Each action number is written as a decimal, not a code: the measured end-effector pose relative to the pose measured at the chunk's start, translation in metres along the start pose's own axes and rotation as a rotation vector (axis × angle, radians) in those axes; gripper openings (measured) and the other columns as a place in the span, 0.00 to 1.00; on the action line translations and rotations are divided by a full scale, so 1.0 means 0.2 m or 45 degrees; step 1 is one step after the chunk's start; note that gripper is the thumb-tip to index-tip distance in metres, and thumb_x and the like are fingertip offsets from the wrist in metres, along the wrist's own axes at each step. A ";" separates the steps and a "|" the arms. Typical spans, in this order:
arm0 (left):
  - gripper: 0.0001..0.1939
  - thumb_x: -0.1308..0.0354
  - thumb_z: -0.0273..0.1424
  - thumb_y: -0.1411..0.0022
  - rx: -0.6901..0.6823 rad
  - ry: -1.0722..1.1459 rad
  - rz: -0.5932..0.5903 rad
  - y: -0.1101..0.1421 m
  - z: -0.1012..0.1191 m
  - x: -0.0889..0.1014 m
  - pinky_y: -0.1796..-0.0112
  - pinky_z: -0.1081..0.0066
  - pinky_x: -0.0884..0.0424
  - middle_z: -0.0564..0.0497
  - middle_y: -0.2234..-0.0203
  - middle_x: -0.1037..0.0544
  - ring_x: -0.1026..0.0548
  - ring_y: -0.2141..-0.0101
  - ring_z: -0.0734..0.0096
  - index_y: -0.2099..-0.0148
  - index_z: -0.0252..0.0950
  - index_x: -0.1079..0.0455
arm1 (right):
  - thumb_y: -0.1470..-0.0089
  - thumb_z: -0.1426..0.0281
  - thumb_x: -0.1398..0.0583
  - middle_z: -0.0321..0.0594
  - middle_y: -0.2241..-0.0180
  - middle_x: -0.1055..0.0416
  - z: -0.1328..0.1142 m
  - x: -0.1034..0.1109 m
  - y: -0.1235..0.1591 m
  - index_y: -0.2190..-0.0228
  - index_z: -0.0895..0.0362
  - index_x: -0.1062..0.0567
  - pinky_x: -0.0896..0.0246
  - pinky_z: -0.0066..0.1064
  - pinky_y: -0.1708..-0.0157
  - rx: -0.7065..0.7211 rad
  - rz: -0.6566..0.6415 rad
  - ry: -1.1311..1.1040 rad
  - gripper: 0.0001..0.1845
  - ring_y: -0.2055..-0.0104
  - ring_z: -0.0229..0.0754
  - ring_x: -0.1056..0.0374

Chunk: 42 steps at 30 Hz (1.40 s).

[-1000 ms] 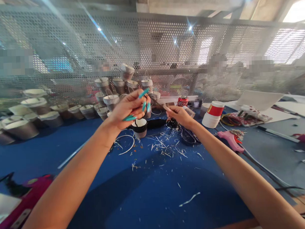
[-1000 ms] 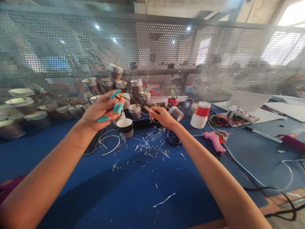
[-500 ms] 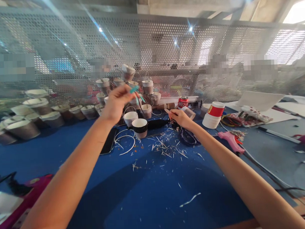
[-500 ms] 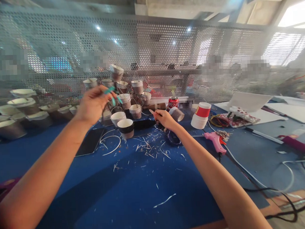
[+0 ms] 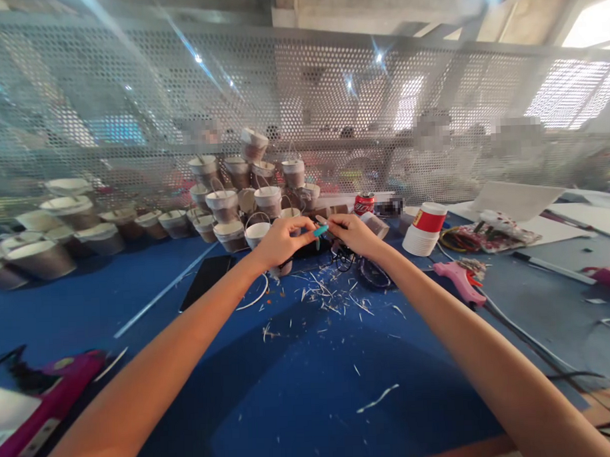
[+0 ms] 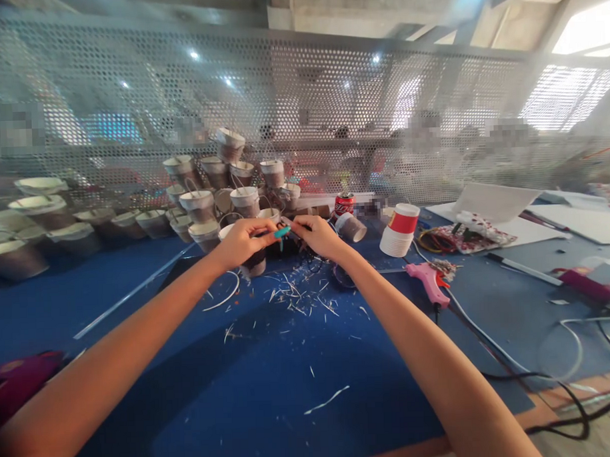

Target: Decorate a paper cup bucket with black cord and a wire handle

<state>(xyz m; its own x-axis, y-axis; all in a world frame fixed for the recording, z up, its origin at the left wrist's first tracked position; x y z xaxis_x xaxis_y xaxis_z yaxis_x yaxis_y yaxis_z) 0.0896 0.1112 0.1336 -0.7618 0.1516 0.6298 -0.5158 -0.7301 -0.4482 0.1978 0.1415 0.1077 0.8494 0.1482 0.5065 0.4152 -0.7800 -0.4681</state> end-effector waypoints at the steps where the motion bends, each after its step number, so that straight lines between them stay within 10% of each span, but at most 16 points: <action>1: 0.10 0.45 0.37 0.44 0.014 0.034 0.053 0.00 -0.01 0.03 0.59 0.68 0.35 0.50 0.69 0.26 0.30 0.64 0.69 0.69 0.35 0.30 | 0.48 0.54 0.48 0.31 0.83 0.43 0.03 0.01 0.00 0.81 0.56 0.38 0.48 0.26 0.77 -0.051 0.021 0.008 0.20 0.79 0.34 0.44; 10: 0.07 0.40 0.28 0.52 0.136 -0.534 0.065 0.02 0.04 0.26 0.52 0.55 0.44 0.50 0.78 0.31 0.33 0.67 0.63 0.80 0.36 0.29 | 0.49 0.57 0.46 0.32 0.86 0.42 0.13 0.14 0.01 0.87 0.56 0.35 0.52 0.28 0.75 -0.243 0.181 0.296 0.22 0.80 0.35 0.46; 15: 0.09 0.43 0.34 0.46 0.083 -0.116 -0.169 0.01 0.10 0.10 0.51 0.60 0.41 0.45 0.55 0.30 0.33 0.54 0.62 0.74 0.35 0.29 | 0.47 0.59 0.49 0.31 0.85 0.44 0.02 0.07 0.00 0.82 0.56 0.35 0.51 0.27 0.76 -0.054 0.072 0.097 0.19 0.80 0.34 0.46; 22: 0.10 0.40 0.35 0.48 0.193 0.118 -0.481 0.05 0.07 -0.09 0.57 0.65 0.35 0.49 0.66 0.26 0.29 0.60 0.64 0.75 0.35 0.31 | 0.47 0.62 0.48 0.32 0.83 0.42 -0.11 0.04 0.00 0.82 0.57 0.36 0.51 0.26 0.75 0.073 -0.019 0.118 0.17 0.78 0.33 0.45; 29: 0.06 0.38 0.32 0.48 0.042 0.866 -0.075 0.06 0.19 0.24 0.57 0.60 0.33 0.48 0.56 0.25 0.30 0.56 0.63 0.71 0.36 0.31 | 0.47 0.65 0.48 0.32 0.87 0.43 0.03 0.27 0.02 0.86 0.58 0.36 0.52 0.27 0.75 -0.258 0.374 0.372 0.19 0.80 0.34 0.44; 42: 0.06 0.34 0.27 0.53 -0.548 0.851 0.239 0.14 0.52 0.47 0.52 0.66 0.39 0.50 0.59 0.31 0.34 0.54 0.67 0.75 0.33 0.29 | 0.44 0.65 0.48 0.48 0.71 0.25 0.35 0.37 0.13 0.75 0.60 0.22 0.43 0.29 0.68 -0.777 0.345 0.849 0.18 0.65 0.44 0.30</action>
<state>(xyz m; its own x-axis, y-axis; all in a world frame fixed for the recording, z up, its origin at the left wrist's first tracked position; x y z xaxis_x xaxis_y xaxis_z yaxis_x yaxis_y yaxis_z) 0.0451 0.0367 0.2455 -0.8533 0.5168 0.0691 -0.3578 -0.4839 -0.7986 0.2938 0.1745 0.0828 0.4520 -0.3161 0.8342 -0.1720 -0.9484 -0.2662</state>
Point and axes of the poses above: each hand's wrist, its own y-axis away from the middle knuckle, its own x-axis out of the back of the hand, z = x × y, the point moved 9 cm from there along -y, towards the middle knuckle
